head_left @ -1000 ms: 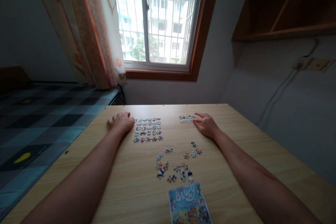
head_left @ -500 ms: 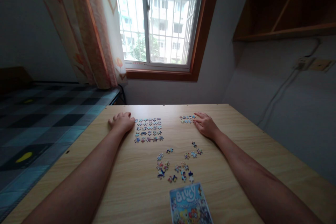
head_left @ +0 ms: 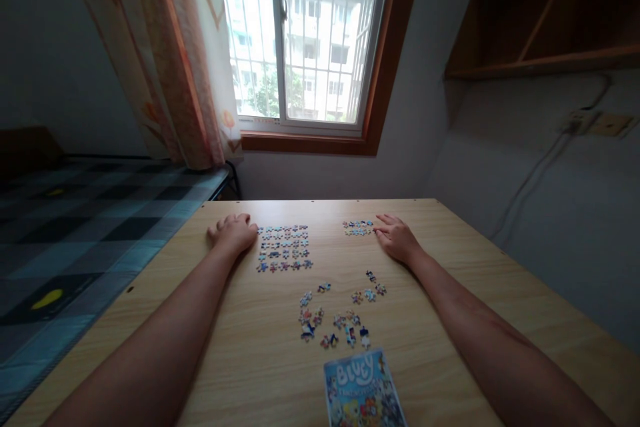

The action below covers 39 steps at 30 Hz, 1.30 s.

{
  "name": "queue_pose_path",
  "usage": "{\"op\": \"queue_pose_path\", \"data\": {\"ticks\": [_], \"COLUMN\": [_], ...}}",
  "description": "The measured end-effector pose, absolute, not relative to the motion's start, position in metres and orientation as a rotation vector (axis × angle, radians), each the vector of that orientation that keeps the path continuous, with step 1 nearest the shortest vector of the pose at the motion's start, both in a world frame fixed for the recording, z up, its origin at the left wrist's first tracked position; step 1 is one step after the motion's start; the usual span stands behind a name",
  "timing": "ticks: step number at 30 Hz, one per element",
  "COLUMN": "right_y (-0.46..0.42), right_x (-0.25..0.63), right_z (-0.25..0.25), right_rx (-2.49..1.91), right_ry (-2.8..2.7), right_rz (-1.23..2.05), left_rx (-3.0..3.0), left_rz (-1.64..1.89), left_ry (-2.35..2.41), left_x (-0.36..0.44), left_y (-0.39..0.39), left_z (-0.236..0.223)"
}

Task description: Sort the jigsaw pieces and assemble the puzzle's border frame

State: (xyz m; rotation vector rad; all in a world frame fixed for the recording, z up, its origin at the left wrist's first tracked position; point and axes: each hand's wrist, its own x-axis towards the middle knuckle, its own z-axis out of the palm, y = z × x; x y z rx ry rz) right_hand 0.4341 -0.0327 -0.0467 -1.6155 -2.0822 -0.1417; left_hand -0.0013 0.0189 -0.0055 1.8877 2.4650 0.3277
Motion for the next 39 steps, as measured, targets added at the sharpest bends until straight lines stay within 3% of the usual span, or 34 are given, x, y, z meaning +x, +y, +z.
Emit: {"op": "queue_pose_path", "data": {"ticks": [39], "right_y": [-0.044], "right_x": [0.426], "right_z": [-0.032], "right_rx": [-1.517], "right_ry": [-1.937], "right_rz": [-0.179], "left_rx": [1.886], "left_rz": [0.370], "left_ry": [2.468], "left_x": [0.000], "left_y": [0.020], "left_z": [-0.008]}}
